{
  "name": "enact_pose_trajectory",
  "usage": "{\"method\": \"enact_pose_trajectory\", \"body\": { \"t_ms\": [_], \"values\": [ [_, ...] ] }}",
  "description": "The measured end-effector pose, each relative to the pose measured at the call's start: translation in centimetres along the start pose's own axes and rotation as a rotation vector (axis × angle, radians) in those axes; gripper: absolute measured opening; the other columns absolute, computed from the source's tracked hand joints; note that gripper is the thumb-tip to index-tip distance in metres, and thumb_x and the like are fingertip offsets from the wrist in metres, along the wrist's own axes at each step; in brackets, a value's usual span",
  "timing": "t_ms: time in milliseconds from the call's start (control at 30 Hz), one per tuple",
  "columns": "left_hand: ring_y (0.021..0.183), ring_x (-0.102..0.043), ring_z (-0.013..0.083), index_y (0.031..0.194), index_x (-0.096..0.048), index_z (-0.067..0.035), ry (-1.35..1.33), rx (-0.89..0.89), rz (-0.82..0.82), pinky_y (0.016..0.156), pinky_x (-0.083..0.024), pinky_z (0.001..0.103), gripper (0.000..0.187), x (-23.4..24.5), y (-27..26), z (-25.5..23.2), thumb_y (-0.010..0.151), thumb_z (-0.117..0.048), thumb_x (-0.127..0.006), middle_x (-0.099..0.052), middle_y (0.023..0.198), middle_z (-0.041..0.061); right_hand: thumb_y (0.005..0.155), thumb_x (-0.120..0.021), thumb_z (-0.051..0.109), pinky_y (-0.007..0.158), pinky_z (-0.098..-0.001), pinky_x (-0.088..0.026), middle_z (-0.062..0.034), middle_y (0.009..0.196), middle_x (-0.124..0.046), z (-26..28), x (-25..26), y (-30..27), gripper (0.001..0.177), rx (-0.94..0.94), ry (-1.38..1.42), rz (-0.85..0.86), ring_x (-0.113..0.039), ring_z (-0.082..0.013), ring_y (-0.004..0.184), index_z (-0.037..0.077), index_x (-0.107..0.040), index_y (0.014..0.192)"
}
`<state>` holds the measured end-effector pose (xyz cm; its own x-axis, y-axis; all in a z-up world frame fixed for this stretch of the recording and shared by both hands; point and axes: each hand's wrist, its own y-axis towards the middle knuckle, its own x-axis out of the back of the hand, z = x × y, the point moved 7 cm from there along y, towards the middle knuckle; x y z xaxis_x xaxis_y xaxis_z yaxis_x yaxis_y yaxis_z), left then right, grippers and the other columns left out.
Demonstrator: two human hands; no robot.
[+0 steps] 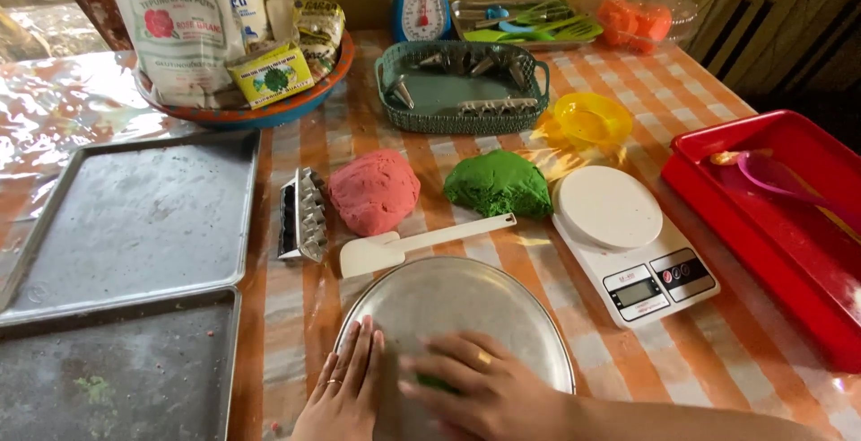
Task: Kneading and shaping a small piece of green dough on a metal tray.
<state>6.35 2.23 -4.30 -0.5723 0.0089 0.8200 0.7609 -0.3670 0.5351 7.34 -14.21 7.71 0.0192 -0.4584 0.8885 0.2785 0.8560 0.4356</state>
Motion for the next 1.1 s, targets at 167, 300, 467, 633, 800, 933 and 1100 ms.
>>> {"method": "enact_pose_trajectory", "body": {
  "t_ms": [167,300,467,633,800,933,1100],
  "values": [
    [0.161,-0.016,0.0208,0.163,-0.02,-0.007,0.0,-0.004,0.041,0.123,-0.023,0.034,0.078,0.0,0.2,0.0,0.088,-0.023,-0.034,-0.015,0.175,0.008,0.1,-0.072,0.03,0.088,-0.0428,-0.055,-0.0138,0.125,-0.063,-2.7,5.0,-2.6,0.033,-0.035,0.132,-0.071,-0.067,-0.0299,0.107,0.011,-0.07,0.126],
    [0.159,-0.021,0.0185,0.161,-0.023,-0.009,-0.009,0.009,0.071,0.122,-0.026,0.034,0.073,-0.5,0.2,0.0,0.092,-0.029,-0.034,-0.02,0.174,0.006,0.1,-0.055,0.043,0.094,-0.0439,-0.041,-0.0054,0.081,-0.068,-9.4,4.2,-0.3,0.036,-0.217,0.104,0.003,-0.057,-0.0221,0.075,0.012,-0.073,0.091],
    [0.154,-0.033,0.0176,0.158,-0.034,-0.012,0.021,0.038,0.028,0.115,-0.035,0.033,0.061,-0.8,0.1,0.0,0.099,-0.022,-0.025,-0.033,0.169,0.004,0.095,-0.048,0.047,0.096,-0.0557,-0.042,-0.0165,0.117,-0.066,-7.3,1.5,5.2,0.048,-0.262,0.4,0.039,-0.057,-0.0381,0.108,0.007,-0.067,0.112],
    [0.162,-0.015,0.0192,0.166,-0.014,-0.009,-0.005,-0.002,0.044,0.122,-0.022,0.032,0.081,-0.9,-0.2,0.0,0.091,-0.038,-0.025,-0.015,0.175,0.007,0.111,-0.048,0.029,0.1,-0.0542,-0.045,-0.0169,0.149,-0.06,0.5,-1.8,0.1,0.027,0.034,-0.14,0.029,-0.058,-0.0364,0.136,0.009,-0.066,0.109],
    [0.16,-0.019,0.0239,0.163,-0.019,-0.003,0.013,-0.024,0.026,0.122,-0.025,0.035,0.07,0.3,0.7,-0.4,0.096,-0.022,-0.028,-0.018,0.174,0.011,0.112,-0.058,0.017,0.095,-0.0462,-0.05,-0.0156,0.132,-0.067,-0.3,3.4,-3.7,0.023,0.288,0.12,0.04,-0.067,-0.0344,0.112,0.005,-0.072,0.126],
    [0.159,-0.021,0.0215,0.16,-0.027,-0.006,-0.015,-0.007,0.036,0.122,-0.026,0.035,0.066,-0.6,0.1,-0.3,0.097,-0.025,-0.03,-0.02,0.174,0.008,0.105,-0.053,0.034,0.085,-0.0437,-0.061,-0.0196,0.119,-0.073,-8.3,4.0,-0.2,0.04,-0.222,0.421,0.031,-0.075,-0.034,0.102,0.002,-0.067,0.123],
    [0.155,-0.033,0.0174,0.156,-0.038,-0.01,0.049,0.032,0.002,0.116,-0.033,0.033,0.06,-1.7,-0.3,-0.3,0.099,-0.022,-0.027,-0.034,0.169,0.005,0.1,-0.051,0.038,0.111,-0.0515,-0.038,-0.0196,0.134,-0.067,-10.4,-1.3,4.9,0.041,-0.34,0.488,0.244,-0.056,-0.0338,0.131,0.009,-0.079,0.109]
  ]
}}
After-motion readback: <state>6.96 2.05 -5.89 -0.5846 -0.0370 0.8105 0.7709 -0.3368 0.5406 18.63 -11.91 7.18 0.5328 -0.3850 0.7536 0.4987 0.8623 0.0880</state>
